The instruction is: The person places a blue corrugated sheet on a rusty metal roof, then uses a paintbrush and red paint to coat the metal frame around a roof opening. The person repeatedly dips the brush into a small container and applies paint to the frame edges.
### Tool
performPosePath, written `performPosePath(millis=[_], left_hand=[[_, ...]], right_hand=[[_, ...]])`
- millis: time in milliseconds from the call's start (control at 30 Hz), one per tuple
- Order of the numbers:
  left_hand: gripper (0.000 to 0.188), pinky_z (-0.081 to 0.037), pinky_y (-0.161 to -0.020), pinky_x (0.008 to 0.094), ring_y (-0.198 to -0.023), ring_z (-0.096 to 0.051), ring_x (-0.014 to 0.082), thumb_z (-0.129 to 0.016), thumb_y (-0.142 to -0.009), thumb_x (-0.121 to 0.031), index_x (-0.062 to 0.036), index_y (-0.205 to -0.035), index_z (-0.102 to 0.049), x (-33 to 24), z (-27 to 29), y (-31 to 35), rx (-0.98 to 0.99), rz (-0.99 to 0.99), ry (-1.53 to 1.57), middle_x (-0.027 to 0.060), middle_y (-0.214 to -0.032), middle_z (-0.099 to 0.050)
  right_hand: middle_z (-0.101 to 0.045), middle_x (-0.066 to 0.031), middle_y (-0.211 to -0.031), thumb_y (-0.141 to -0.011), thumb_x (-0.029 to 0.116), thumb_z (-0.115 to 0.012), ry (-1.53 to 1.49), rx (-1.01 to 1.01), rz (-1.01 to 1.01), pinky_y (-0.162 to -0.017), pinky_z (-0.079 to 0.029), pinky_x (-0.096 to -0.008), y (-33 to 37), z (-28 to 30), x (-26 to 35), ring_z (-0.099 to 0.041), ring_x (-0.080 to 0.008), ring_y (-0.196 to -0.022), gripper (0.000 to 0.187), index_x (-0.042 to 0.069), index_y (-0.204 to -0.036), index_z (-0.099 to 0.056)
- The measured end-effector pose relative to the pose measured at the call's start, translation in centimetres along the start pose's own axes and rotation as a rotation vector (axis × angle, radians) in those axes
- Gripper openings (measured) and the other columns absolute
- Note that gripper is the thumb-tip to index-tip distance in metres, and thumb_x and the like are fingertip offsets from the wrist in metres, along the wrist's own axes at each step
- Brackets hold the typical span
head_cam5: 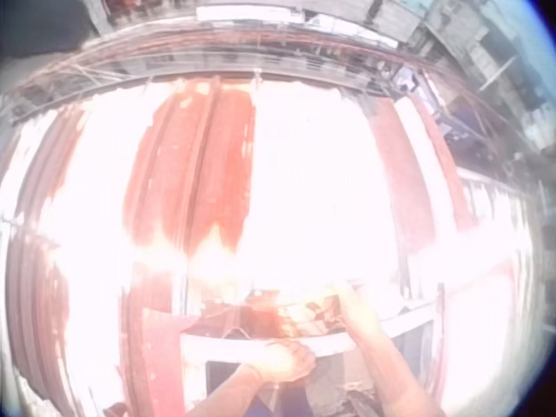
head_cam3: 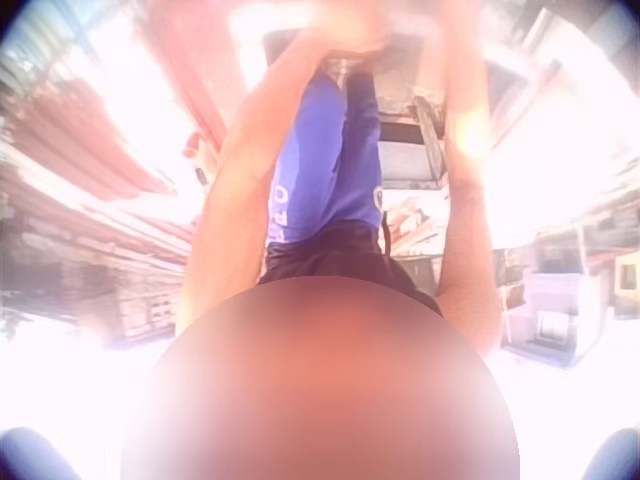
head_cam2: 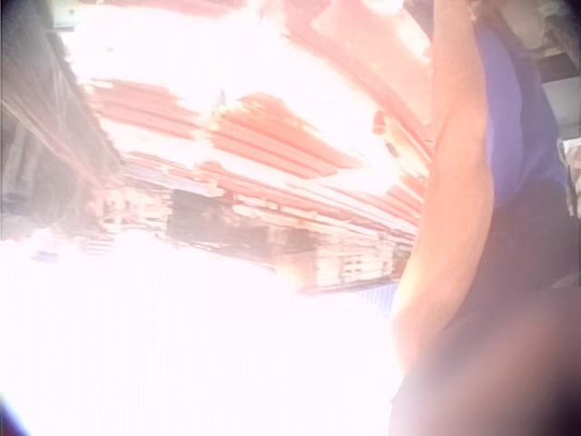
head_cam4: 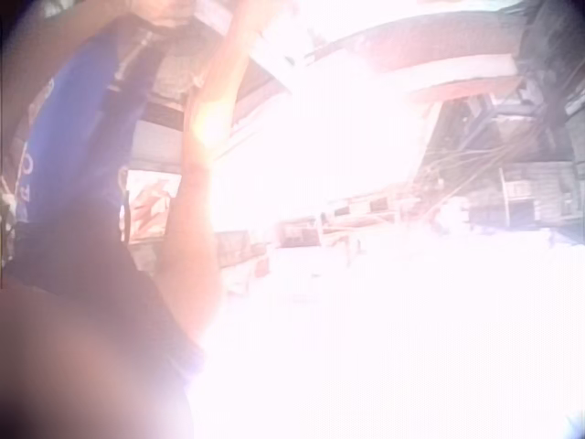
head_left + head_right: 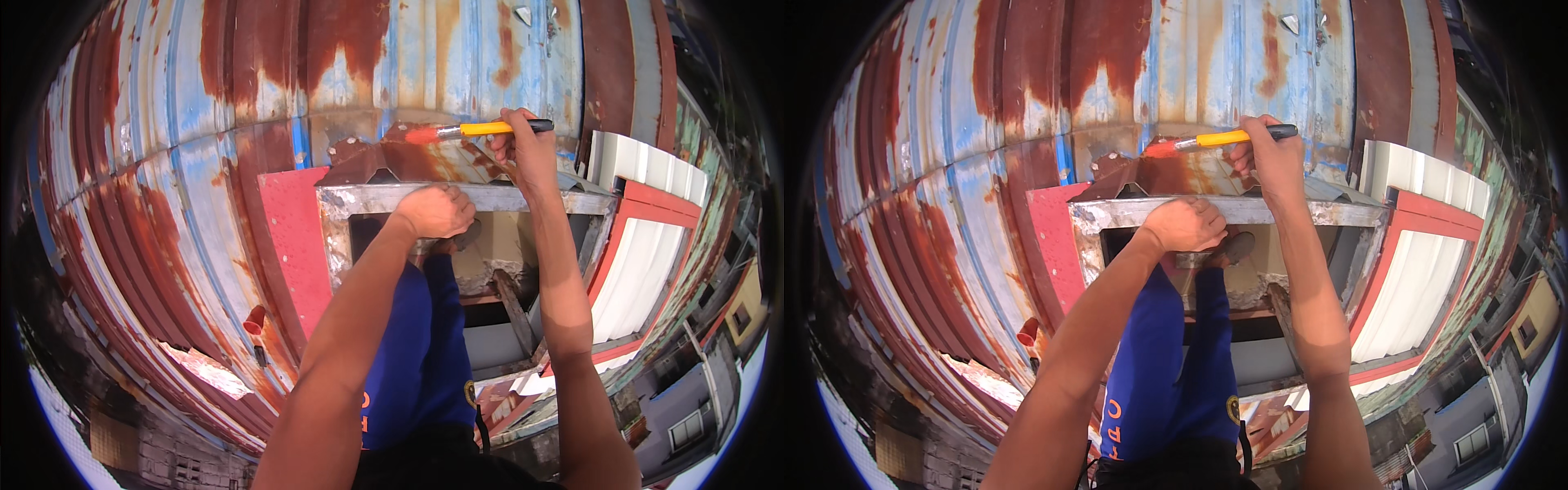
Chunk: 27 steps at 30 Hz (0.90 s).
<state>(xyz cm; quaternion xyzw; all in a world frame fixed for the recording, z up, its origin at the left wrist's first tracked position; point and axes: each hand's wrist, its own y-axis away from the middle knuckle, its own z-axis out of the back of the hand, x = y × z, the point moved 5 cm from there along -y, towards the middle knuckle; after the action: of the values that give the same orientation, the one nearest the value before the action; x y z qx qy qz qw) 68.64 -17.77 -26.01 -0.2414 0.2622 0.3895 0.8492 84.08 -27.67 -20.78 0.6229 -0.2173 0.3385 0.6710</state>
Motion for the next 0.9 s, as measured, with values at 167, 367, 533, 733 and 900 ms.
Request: performPosePath(millis=[167,367,533,733,900], left_hand=[[0.02,-0.057,-0.07,0.0335,-0.082,-0.072,0.0179,-0.064,-0.091,-0.033,-0.0139,-0.087,-0.067,-0.8,-0.3,0.7,0.104,-0.138,-0.06,-0.0005,-0.083,-0.07],[0.02,-0.054,-0.066,0.0321,-0.078,-0.071,0.0158,-0.065,-0.093,-0.034,-0.0162,-0.083,-0.066,-1.2,-0.5,1.3,0.121,-0.272,-0.095,-0.0035,-0.078,-0.066],[0.029,-0.048,-0.062,0.0313,-0.072,-0.067,0.0134,-0.068,-0.096,-0.035,-0.019,-0.074,-0.062,-1.2,-0.3,1.2,0.048,-0.272,-0.097,-0.0062,-0.069,-0.06],[0.034,-0.049,-0.062,0.0312,-0.069,-0.067,0.0144,-0.068,-0.098,-0.038,-0.0191,-0.071,-0.061,-1.2,-0.3,1.2,0.045,-0.258,-0.112,-0.0055,-0.068,-0.062],[0.035,-0.051,-0.062,0.0324,-0.068,-0.067,0.016,-0.068,-0.098,-0.038,-0.0177,-0.071,-0.061,-1.1,-0.4,1.1,0.041,-0.237,-0.094,-0.004,-0.068,-0.064]], right_hand=[[-0.068,-0.0062,-0.063,-0.099,0.028,-0.069,0.098,0.066,-0.022,-0.045,-0.044,-0.0276,-1.3,-1.1,0.2,-0.059,-0.0108,-0.048,0.024,0.007,-0.085,-0.067],[-0.062,-0.0042,-0.057,-0.098,0.027,-0.068,0.359,0.095,0.017,-0.045,-0.041,-0.0263,-0.5,-5.2,1.4,-0.055,-0.0094,-0.046,0.028,0.006,-0.081,-0.065],[-0.064,-0.0072,-0.054,-0.09,0.028,-0.069,0.405,0.148,0.047,-0.048,-0.048,-0.0323,-0.2,-6.2,0.5,-0.063,-0.0123,-0.049,0.033,0.003,-0.071,-0.063],[-0.062,-0.0052,-0.054,-0.093,0.024,-0.069,0.466,0.124,-0.021,-0.046,-0.045,-0.0304,0.1,-3.3,-1.0,-0.06,-0.0111,-0.048,0.029,0.003,-0.073,-0.063],[-0.059,-0.0074,-0.053,-0.09,0.028,-0.072,0.621,0.113,0.031,-0.048,-0.046,-0.0354,-0.1,-0.8,0.4,-0.059,-0.0149,-0.045,0.034,0.002,-0.071,-0.062]])
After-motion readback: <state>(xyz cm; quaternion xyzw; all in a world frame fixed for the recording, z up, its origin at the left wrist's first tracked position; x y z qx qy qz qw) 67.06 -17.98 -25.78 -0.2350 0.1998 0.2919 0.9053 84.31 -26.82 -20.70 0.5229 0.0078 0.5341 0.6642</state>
